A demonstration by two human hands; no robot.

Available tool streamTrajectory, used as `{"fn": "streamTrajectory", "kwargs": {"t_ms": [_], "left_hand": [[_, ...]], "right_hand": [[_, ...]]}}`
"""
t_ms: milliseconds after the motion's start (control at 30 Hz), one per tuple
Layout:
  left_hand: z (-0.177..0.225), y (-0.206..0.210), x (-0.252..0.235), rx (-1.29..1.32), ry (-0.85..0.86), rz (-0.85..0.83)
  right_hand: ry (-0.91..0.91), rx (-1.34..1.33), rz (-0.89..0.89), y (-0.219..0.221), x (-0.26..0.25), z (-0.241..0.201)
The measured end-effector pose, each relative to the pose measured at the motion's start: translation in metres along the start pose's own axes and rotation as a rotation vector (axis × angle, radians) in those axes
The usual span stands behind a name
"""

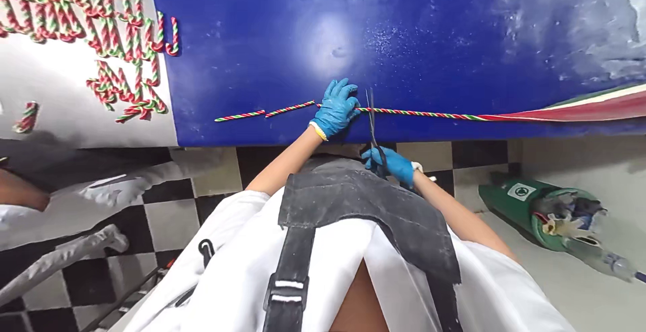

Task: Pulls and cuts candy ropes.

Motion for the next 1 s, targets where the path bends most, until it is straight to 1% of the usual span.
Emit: {"fn": "streamTrajectory", "kwargs": {"t_ms": [67, 133, 233, 267, 333, 400, 467, 533, 567, 633, 700, 733, 800, 833, 900, 967, 1000], "left_hand": [[-0.005, 0.000, 0.002, -0.014, -0.023, 0.026], [-0.010, 0.000, 0.003, -0.035, -0.066, 0.041], [-0.002, 0.002, -0.003, -0.058, -0.134, 0.008], [0.006, 0.006, -0.011, -0.057, -0.136, -0.011], [0.037, 0.024, -0.032, -0.032, -0.083, -0.046], [0.072, 0.052, -0.058, -0.015, -0.012, -0.106], [0.099, 0.079, -0.080, -0.014, 0.053, -0.116], [0.116, 0.087, -0.091, -0.025, 0.118, -0.039], [0.121, 0.085, -0.093, -0.032, 0.141, -0.030], [0.124, 0.081, -0.093, -0.037, 0.149, -0.064], [0.123, 0.079, -0.088, -0.032, 0.143, -0.073], [0.122, 0.079, -0.085, -0.016, 0.129, -0.072], [0.111, 0.077, -0.079, 0.028, 0.086, -0.059], [0.103, 0.073, -0.075, 0.048, 0.051, -0.063], [0.075, 0.050, -0.058, 0.038, -0.048, -0.035], [0.032, 0.013, -0.026, -0.021, -0.199, 0.030], [0.005, -0.008, -0.004, -0.060, -0.285, 0.063]], "right_hand": [[0.032, -0.057, 0.096, 0.000, -0.013, -0.004], [0.005, -0.059, 0.121, -0.008, -0.004, -0.006], [-0.076, 0.200, 0.136, -0.038, 0.035, 0.010], [-0.068, 0.268, 0.091, -0.047, 0.053, 0.023], [0.056, 0.333, -0.080, -0.062, 0.099, 0.057], [0.214, 0.340, -0.122, -0.083, 0.137, 0.089], [0.264, 0.311, -0.117, -0.104, 0.155, 0.112], [0.198, 0.259, -0.105, -0.115, 0.153, 0.109], [0.150, 0.219, -0.099, -0.118, 0.144, 0.100], [0.078, 0.103, -0.072, -0.121, 0.115, 0.086], [0.093, 0.030, 0.066, -0.126, 0.088, 0.078], [0.117, 0.022, 0.135, -0.126, 0.082, 0.074], [0.149, 0.047, 0.218, -0.130, 0.085, 0.066], [0.165, 0.102, 0.244, -0.134, 0.091, 0.063], [0.231, 0.354, 0.290, -0.152, 0.106, 0.052], [0.389, 0.727, 0.344, -0.182, 0.120, 0.028], [0.463, 0.880, 0.375, -0.194, 0.124, 0.009]]}}
Point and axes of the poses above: each hand's wrist, its own x-axis away from the middle knuckle, its own y-axis out of the palm, z = x × y, the point moved 10 cm from there along -x, towards the middle knuckle, and after that the axes turned 6 degrees about x, right-handed, at the moved point
